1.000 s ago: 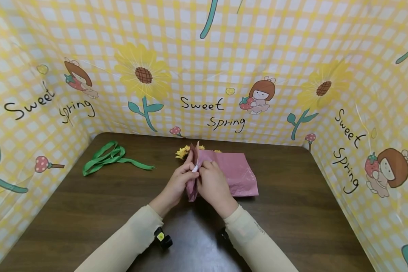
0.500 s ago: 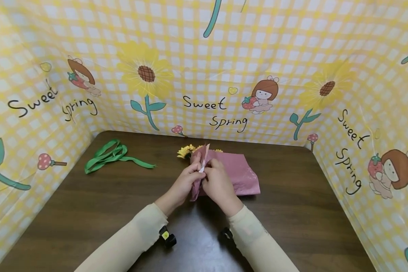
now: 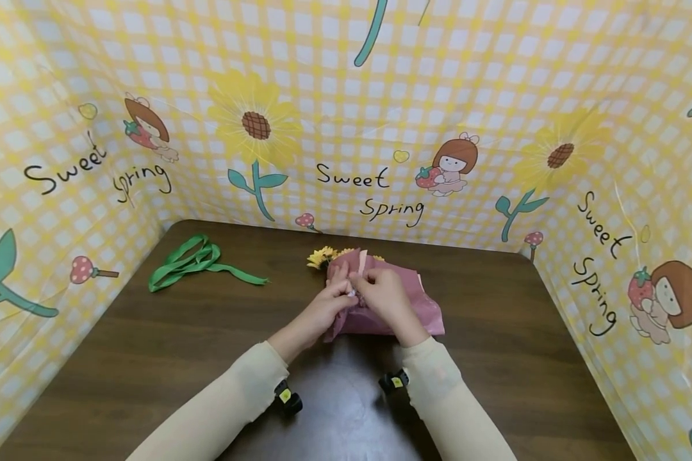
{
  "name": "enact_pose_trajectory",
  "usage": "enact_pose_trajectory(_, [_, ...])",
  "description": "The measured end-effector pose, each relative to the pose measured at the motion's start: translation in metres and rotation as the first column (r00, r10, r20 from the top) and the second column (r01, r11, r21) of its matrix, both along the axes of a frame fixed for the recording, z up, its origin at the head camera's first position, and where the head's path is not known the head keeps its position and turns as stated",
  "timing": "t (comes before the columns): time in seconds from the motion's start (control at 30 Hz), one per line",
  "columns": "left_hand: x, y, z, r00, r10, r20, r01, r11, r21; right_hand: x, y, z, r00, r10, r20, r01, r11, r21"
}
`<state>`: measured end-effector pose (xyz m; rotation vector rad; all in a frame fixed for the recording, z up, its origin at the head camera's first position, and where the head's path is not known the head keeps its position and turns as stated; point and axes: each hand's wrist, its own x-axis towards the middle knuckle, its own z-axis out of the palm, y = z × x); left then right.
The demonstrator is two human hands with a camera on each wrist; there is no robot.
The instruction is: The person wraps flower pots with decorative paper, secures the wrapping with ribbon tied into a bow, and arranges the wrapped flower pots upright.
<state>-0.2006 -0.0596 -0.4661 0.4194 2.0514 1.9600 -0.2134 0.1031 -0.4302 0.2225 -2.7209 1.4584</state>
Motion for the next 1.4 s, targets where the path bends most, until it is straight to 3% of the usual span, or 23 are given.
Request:
enact_pose_trajectory(0.1, [-0.001,0.0,0.002,1.0,-0.007,0.023,0.006,1.0,0.025,-0.003,0.002,-0.001,1.0,0.008,-0.013,-0.007,0.998,0.066])
enact_pose_trajectory(0.2, [-0.003,-0.001,0.004,0.998,-0.011,0.062,0.005,0.996,0.088,-0.004,0.004,-0.001,1.0,0.011,0.004,-0.012,0.997,0.081])
enact_pose_trajectory(0.27, [-0.004,-0.003,0.005,0.998,-0.025,0.062,0.02,0.996,0.085,-0.004,0.004,0.0,1.0,0.023,0.019,-0.025,0.997,0.08])
enact_pose_trajectory(0.4, [-0.006,-0.008,0.003,0.998,-0.066,0.018,0.067,0.997,-0.045,-0.003,0.005,0.0,0.998,0.05,0.032,-0.052,0.996,0.072])
enact_pose_trajectory(0.53, [-0.005,-0.012,0.003,0.991,-0.128,-0.043,0.116,0.971,-0.211,-0.002,0.006,-0.002,0.998,0.056,0.027,-0.057,0.997,0.059])
enact_pose_trajectory(0.83, [-0.008,-0.013,0.004,0.963,-0.222,-0.155,0.151,0.914,-0.376,-0.006,0.006,-0.01,1.0,0.019,0.002,-0.019,0.997,0.076])
enact_pose_trajectory(0.93, [-0.008,-0.014,0.005,0.946,-0.257,-0.198,0.138,0.871,-0.471,-0.007,0.006,-0.013,1.0,-0.004,0.007,0.003,0.997,0.083])
enact_pose_trajectory(1.2, [-0.007,-0.007,0.013,0.894,-0.35,-0.279,0.063,0.716,-0.695,-0.006,0.01,-0.018,0.999,-0.03,0.017,0.029,0.999,0.033])
enact_pose_trajectory(1.4, [-0.009,0.0,0.014,0.851,-0.429,-0.304,0.009,0.59,-0.807,-0.001,0.02,-0.02,0.996,0.008,-0.087,0.007,0.986,0.167])
